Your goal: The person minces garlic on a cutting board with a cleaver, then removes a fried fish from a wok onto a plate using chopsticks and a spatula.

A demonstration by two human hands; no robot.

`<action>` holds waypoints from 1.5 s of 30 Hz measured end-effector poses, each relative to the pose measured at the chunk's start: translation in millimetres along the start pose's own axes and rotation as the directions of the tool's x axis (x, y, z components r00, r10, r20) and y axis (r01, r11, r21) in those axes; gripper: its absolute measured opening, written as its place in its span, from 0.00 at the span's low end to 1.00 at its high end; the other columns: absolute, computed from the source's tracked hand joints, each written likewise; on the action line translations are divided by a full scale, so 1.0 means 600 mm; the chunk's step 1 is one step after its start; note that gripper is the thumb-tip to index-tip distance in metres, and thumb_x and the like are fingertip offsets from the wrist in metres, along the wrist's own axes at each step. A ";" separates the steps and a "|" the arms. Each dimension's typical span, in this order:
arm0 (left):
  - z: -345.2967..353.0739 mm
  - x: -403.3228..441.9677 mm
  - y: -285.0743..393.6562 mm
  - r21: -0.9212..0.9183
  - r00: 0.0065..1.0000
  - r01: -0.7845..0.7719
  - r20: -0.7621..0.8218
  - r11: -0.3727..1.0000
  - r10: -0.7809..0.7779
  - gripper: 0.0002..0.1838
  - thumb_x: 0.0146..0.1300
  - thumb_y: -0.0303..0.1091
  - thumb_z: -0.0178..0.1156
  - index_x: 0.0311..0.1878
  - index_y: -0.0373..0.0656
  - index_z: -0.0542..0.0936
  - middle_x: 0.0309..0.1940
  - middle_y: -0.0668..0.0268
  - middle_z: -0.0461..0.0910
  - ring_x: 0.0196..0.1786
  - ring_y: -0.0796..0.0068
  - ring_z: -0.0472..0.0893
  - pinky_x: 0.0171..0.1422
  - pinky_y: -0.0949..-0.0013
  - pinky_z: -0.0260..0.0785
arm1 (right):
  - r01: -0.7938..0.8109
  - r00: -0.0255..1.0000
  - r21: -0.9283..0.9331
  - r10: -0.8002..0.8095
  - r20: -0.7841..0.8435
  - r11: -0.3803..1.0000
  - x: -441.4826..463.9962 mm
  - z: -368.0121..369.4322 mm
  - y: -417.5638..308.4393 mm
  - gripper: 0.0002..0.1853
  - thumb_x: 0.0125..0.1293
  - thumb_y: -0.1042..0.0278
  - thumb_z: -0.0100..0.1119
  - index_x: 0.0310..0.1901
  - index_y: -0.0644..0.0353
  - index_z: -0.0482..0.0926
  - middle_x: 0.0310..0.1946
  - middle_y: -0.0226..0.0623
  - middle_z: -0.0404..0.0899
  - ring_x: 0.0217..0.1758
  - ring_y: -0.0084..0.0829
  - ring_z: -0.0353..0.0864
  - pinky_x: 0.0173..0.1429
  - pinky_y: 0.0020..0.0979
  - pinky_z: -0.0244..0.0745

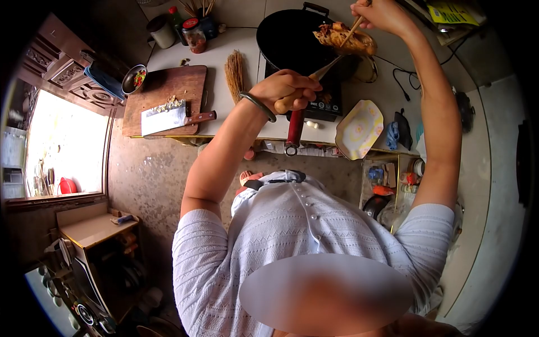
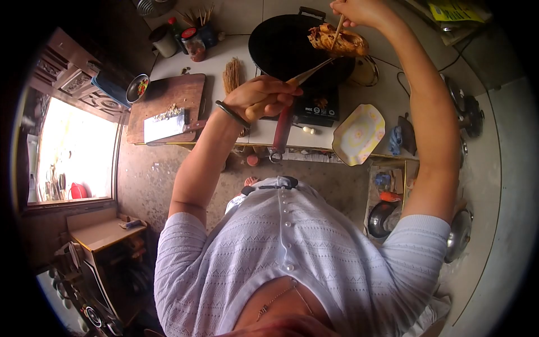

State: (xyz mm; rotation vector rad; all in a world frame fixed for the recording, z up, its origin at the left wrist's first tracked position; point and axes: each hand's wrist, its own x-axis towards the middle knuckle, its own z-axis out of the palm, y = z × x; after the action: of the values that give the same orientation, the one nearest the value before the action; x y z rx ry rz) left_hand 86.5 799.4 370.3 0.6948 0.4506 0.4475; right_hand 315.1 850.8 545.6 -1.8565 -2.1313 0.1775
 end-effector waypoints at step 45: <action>0.008 -0.014 -0.005 -0.012 1.000 -0.002 0.012 1.000 0.002 0.13 0.70 0.26 0.55 0.49 0.21 0.73 0.26 0.67 0.70 0.24 0.84 0.68 0.18 0.81 0.53 | -0.009 0.999 0.088 0.006 0.036 0.996 -0.008 -0.005 -0.004 0.11 0.64 0.70 0.59 0.30 0.71 0.85 0.22 0.40 0.85 0.26 0.26 0.86 0.30 0.28 0.80</action>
State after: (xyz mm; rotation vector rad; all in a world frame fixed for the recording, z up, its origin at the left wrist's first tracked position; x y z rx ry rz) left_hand 83.0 790.4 373.5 0.6859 0.4351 0.4473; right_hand 314.4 845.5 548.1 -1.8244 -2.1051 0.3033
